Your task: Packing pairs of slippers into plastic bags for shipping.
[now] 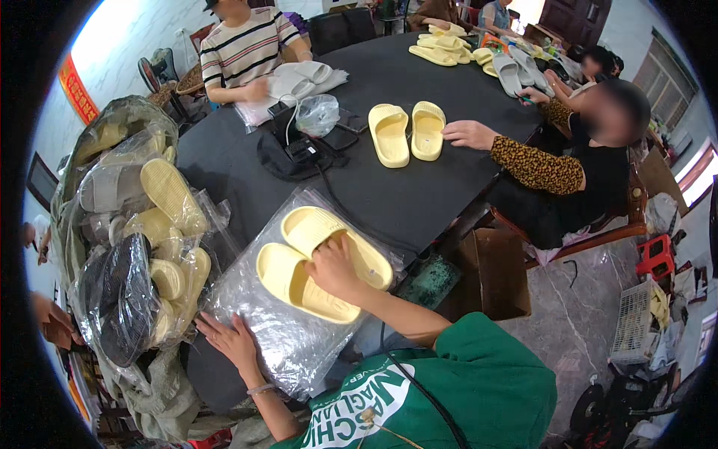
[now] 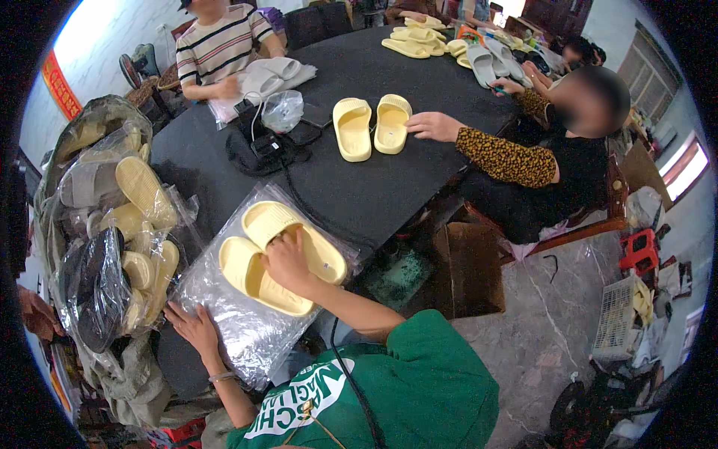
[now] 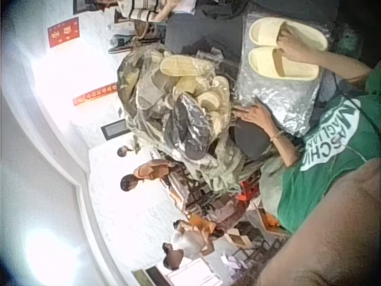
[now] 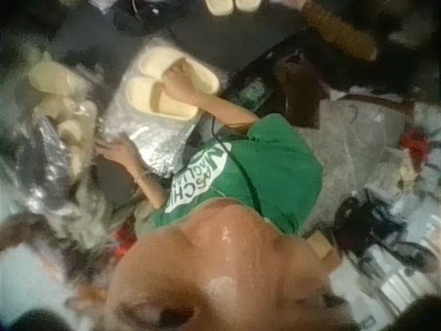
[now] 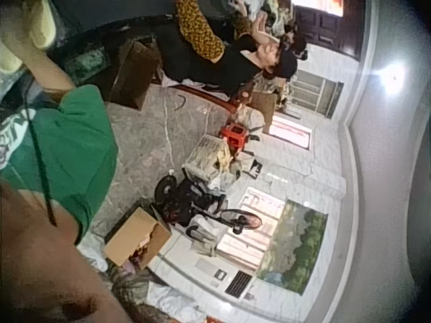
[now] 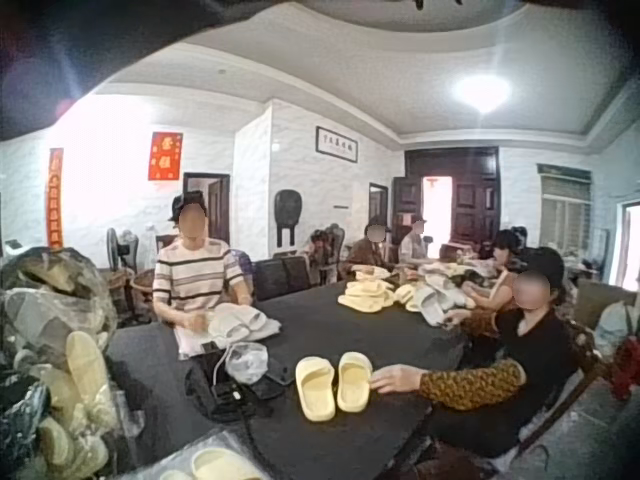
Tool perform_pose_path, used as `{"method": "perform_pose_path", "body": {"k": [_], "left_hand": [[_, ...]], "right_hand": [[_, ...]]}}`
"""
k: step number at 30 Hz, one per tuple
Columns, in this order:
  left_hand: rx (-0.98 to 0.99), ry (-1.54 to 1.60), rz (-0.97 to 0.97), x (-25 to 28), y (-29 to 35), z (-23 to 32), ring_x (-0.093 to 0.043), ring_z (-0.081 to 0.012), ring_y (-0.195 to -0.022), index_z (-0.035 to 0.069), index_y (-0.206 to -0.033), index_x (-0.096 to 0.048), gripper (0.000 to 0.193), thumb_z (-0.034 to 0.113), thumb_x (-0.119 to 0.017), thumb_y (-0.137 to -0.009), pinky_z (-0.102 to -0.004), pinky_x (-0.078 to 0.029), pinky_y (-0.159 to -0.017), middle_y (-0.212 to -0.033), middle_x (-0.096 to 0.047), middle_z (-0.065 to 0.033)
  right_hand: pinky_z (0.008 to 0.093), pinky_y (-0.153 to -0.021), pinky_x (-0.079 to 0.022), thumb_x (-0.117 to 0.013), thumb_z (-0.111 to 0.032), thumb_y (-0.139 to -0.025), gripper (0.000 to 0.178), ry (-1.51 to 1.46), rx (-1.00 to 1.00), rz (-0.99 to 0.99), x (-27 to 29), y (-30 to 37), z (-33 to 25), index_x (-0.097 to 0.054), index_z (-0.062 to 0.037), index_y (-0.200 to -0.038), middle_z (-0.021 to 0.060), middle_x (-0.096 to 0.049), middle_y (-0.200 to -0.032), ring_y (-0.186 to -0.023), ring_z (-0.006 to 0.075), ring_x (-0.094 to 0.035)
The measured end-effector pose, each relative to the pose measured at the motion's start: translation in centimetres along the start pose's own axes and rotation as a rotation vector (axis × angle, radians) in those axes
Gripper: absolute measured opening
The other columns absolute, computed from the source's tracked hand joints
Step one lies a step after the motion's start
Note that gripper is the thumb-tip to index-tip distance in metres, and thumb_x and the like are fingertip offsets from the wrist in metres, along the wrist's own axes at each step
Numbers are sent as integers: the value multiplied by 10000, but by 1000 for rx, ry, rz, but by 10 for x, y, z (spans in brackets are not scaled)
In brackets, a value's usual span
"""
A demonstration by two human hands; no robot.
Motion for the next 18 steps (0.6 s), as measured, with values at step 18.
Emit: {"method": "perform_pose_path", "body": {"k": [18], "left_hand": [[-97, -25, -248, 6, -1, 4, -263, -289, -1377, 64, -1419, -341, 560, 399, -362, -972, -496, -196, -1098, -1499, -280, -117]], "right_hand": [[546, -1050, -230, -495, -278, -886, 347, 44, -89, 109, -36, -41, 15, -637, 22, -989, 151, -611, -1075, -1082, 278, -523]]}}
Point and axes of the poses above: each hand's wrist, its own y-axis away from the middle knuckle, its own x-axis out of the back of the hand, z = x × y, the point moved 3 cm from there along -y, towards the middle knuckle
